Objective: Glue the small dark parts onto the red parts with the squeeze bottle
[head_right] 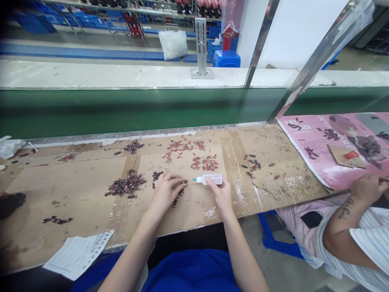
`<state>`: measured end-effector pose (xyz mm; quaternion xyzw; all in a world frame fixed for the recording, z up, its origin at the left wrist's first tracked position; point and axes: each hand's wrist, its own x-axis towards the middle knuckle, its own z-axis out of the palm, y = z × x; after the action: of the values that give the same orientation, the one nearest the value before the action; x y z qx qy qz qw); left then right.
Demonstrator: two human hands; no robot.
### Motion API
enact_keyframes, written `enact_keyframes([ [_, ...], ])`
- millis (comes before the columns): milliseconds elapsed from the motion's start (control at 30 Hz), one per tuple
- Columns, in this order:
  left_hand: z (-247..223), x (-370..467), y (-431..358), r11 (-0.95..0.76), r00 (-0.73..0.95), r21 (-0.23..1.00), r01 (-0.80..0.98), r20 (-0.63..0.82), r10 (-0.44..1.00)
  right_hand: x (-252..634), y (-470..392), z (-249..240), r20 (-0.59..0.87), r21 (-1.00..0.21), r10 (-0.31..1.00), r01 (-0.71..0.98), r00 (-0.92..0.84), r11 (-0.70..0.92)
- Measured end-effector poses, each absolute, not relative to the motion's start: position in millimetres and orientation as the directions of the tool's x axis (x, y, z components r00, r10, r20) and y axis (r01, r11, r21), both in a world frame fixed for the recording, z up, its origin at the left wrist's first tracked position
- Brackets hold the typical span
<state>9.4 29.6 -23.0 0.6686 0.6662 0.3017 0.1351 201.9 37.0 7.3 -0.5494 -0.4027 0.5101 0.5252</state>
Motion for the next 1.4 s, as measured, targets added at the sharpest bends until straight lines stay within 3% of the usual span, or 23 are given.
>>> enact_keyframes([
  [133, -21.5, 6.4, 28.7, -0.099, -0.035, 0.575, 0.812, 0.218, 0.975, 192.5, 42.4, 1.8, -0.136, -0.989, 0.972, -0.082, 0.193, -0.123],
  [400, -27.6, -1.7, 29.4, -0.143, -0.001, 0.719, 0.680, 0.196, 0.981, 181.8, 42.5, -10.0, -0.056, -0.997, 0.981, 0.040, 0.187, -0.065],
  [667, -22.5, 0.9, 30.0, -0.075, -0.032, 0.716, 0.694, 0.135, 0.990, 183.1, 40.8, -11.5, -0.062, -0.993, 0.985, 0.087, 0.162, -0.077],
  [1167, -9.6, 5.1, 31.3, 0.107, -0.094, 0.825, 0.556, -0.066, 0.993, 182.3, 39.2, -11.3, -0.051, -0.984, 0.989, 0.164, 0.140, -0.074],
  [1400, -3.6, 5.8, 32.3, 0.131, -0.109, 0.813, 0.567, -0.084, 0.991, 182.0, 38.2, -10.4, -0.043, -0.986, 0.992, 0.153, 0.115, -0.061],
])
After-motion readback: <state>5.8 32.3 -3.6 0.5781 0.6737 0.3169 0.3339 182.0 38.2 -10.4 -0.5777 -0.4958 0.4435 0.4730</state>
